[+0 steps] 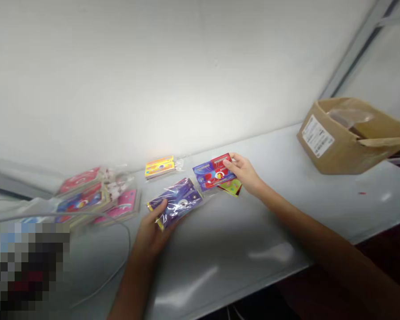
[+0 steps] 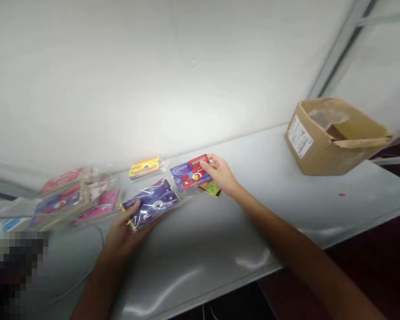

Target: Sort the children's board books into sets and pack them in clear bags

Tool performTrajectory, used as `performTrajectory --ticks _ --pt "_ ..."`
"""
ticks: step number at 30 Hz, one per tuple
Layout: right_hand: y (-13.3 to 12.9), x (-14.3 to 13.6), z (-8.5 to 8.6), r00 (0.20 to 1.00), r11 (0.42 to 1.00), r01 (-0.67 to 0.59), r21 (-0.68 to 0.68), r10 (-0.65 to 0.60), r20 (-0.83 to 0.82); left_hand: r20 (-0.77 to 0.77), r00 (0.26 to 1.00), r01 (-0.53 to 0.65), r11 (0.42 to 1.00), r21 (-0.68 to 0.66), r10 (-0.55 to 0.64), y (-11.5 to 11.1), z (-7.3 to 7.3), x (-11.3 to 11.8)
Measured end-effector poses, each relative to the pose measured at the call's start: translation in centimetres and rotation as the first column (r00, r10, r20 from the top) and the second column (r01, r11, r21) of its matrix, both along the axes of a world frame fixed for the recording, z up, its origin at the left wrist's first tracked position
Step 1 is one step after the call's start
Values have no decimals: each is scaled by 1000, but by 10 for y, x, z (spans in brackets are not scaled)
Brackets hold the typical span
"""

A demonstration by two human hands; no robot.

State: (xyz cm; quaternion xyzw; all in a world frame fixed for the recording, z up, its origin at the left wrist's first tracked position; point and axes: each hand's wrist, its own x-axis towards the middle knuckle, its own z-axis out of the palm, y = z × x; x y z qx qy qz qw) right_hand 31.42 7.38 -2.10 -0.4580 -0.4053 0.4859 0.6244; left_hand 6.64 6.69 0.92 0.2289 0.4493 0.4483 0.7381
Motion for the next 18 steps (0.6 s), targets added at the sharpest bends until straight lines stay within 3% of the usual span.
performTrajectory --ticks 4,10,18 --pt "-2 -2 3 998 1000 -5 2 5 -69 7 1000 -26 1000 -4 26 1 0 -1" --pt "-2 0 -1 995 976 -78 -204 89 46 67 998 9 1000 26 -11 1 -2 -1" --pt "-5 -1 3 965 962 -241 -130 222 -143 63 998 25 1000 2 -25 1 -3 0"
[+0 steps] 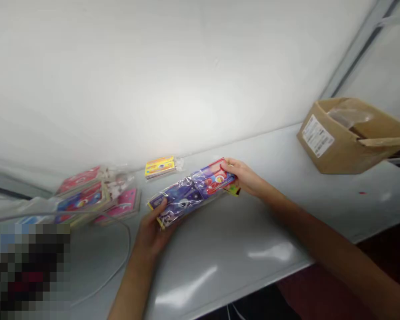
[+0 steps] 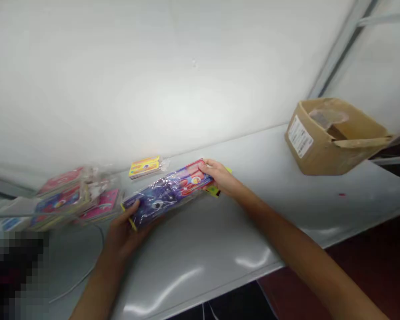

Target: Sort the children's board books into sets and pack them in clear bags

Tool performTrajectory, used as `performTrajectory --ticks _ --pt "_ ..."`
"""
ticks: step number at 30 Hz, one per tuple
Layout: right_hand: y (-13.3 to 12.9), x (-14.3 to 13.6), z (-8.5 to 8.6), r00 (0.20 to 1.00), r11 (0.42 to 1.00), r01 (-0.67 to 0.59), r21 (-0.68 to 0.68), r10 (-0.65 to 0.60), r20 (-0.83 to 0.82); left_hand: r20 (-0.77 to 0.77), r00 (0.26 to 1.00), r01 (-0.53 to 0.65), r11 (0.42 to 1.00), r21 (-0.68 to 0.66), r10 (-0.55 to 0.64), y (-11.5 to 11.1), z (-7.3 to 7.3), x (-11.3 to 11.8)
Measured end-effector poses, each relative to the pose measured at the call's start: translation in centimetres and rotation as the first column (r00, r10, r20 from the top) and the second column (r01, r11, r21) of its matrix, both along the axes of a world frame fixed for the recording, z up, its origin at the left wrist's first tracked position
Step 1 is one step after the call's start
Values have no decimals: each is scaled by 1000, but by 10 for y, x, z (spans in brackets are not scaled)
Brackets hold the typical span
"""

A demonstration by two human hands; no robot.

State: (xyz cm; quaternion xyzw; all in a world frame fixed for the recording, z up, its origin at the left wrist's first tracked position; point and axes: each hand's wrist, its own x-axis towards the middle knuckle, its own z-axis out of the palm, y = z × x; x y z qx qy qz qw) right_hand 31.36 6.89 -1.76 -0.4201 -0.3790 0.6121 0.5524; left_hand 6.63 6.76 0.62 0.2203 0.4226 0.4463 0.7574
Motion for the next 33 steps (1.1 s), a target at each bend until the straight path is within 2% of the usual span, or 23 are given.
performTrajectory --ticks 2,6,9,11,15,21,28,33 --pt "-2 -3 1 998 998 -57 5 57 -18 -26 1000 -5 1000 -11 5 0 0 0" --pt "-6 -12 -4 965 965 -263 10 263 -6 -68 998 3 1000 -27 -5 -1 0 2" --pt "-8 -16 -9 917 921 -389 30 384 105 -84 996 21 999 -34 -23 -2 0 4" --pt "-8 -18 -11 885 901 -431 52 410 219 -107 994 35 999 -28 -38 -4 0 5" --pt "-6 -18 -12 867 911 -404 78 354 350 -133 988 77 997 -3 -77 -5 -1 6" --pt "-2 -14 -9 960 978 -193 76 173 220 -111 992 54 998 -24 -56 -3 -2 4" --pt "-3 -14 -9 923 950 -308 57 283 260 -114 993 34 998 -54 -40 -3 0 5" --pt "-3 -13 -7 919 947 -318 55 293 264 -104 993 49 998 -46 -54 -3 -1 5"
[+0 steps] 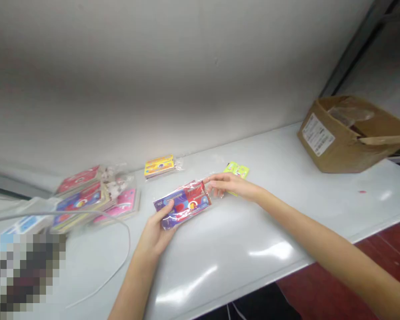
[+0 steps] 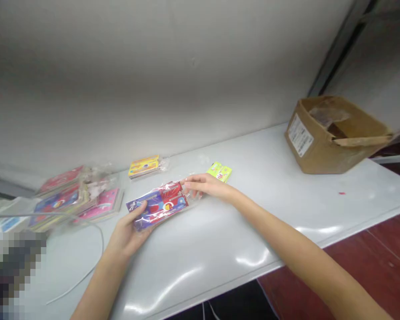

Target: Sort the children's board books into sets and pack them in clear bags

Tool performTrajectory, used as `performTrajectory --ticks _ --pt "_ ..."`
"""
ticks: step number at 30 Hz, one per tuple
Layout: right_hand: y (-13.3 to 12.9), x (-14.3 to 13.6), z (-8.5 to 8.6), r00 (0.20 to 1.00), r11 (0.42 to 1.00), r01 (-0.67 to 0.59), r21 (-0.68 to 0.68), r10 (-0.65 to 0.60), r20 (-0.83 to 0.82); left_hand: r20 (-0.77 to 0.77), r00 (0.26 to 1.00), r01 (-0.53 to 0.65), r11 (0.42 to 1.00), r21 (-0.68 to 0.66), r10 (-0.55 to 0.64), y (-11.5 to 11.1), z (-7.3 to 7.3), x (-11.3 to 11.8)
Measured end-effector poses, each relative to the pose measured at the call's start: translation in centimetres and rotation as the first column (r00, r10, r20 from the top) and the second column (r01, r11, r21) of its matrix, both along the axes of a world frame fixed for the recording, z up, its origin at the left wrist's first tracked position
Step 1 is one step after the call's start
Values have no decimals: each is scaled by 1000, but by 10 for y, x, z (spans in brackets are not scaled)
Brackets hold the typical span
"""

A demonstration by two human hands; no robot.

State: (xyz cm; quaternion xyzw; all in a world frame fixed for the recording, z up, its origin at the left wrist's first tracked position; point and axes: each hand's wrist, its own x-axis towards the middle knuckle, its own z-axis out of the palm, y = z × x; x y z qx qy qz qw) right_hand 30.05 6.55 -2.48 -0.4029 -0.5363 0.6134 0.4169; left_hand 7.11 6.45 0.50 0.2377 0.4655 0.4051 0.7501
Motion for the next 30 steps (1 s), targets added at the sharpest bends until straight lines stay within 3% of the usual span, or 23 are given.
performTrajectory --ticks 5,11,13,17,20,24,30 --pt "-1 2 5 995 996 95 -5 -95 -19 -38 999 -36 999 -7 36 0 1 1" --pt "5 12 5 942 942 330 64 -333 37 -68 997 -46 999 -9 45 -2 6 3" --pt "9 16 0 901 911 398 103 -410 144 -71 997 -44 999 -14 43 -2 5 3" --pt "18 26 -13 742 832 497 246 -555 376 -66 996 -58 998 -7 57 -1 2 3" --pt "20 31 -20 659 813 476 335 -582 476 -68 996 -66 998 2 66 -1 2 3" --pt "19 31 -22 528 814 353 462 -581 620 -61 998 -34 999 14 35 -2 4 3" --pt "20 33 -18 476 780 367 507 -626 618 -72 996 -47 999 9 47 -2 4 2"
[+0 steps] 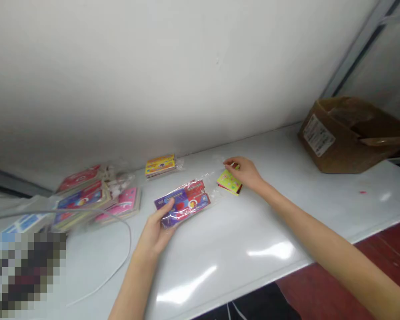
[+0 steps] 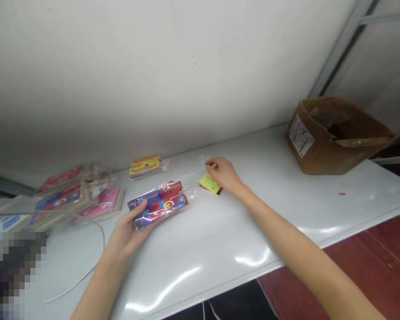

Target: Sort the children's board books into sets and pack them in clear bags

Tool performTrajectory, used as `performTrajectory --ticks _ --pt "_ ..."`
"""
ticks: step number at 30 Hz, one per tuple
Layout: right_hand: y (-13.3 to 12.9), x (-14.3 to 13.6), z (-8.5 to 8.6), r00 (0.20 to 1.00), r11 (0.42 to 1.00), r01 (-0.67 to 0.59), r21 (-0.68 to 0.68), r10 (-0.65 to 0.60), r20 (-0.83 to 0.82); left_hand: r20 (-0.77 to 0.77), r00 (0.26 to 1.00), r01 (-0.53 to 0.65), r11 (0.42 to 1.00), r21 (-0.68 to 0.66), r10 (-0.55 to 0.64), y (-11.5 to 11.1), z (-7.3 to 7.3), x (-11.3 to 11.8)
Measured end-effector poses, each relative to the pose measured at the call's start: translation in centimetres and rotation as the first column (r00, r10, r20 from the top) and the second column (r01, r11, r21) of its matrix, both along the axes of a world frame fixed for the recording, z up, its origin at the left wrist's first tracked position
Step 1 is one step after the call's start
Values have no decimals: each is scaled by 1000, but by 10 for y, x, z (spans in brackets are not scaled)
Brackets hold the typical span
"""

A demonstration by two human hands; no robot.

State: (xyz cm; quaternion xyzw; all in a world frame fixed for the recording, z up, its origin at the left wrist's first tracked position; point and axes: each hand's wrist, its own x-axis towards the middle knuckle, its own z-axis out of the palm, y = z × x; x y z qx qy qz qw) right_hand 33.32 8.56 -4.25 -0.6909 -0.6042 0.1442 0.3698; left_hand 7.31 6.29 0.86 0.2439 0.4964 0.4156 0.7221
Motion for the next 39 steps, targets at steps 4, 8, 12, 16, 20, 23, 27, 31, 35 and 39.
performTrajectory --ticks 4,8,12,16,20,23,27,31,35,39 --pt "0 6 -3 995 995 67 -79 -61 83 -16 1000 -25 1000 -10 25 0 0 0" --pt "-1 8 -8 983 981 108 -161 -81 162 -10 999 -30 999 -12 30 0 0 1" --pt "-1 9 -8 978 964 121 -235 -76 192 -1 1000 -18 1000 12 18 1 -2 0" --pt "-1 11 -6 982 965 112 -237 -71 176 29 999 36 999 24 -37 0 -2 -1" --pt "-1 10 -4 983 969 131 -209 -99 155 3 1000 -5 1000 18 5 0 -1 0" --pt "-2 9 -3 987 974 143 -173 -127 99 -10 1000 -5 1000 15 5 0 -1 1" --pt "-1 12 0 990 983 137 -123 -138 3 -3 1000 5 1000 -1 -5 1 0 1" --pt "-1 20 6 939 988 94 -126 -129 -319 -10 1000 -16 1000 6 16 0 1 1" --pt "-2 30 14 747 992 11 -126 -92 -658 -16 1000 -13 1000 3 13 0 1 1" --pt "-3 37 22 615 992 36 -120 -117 -780 -3 1000 -8 1000 15 8 0 -1 1"
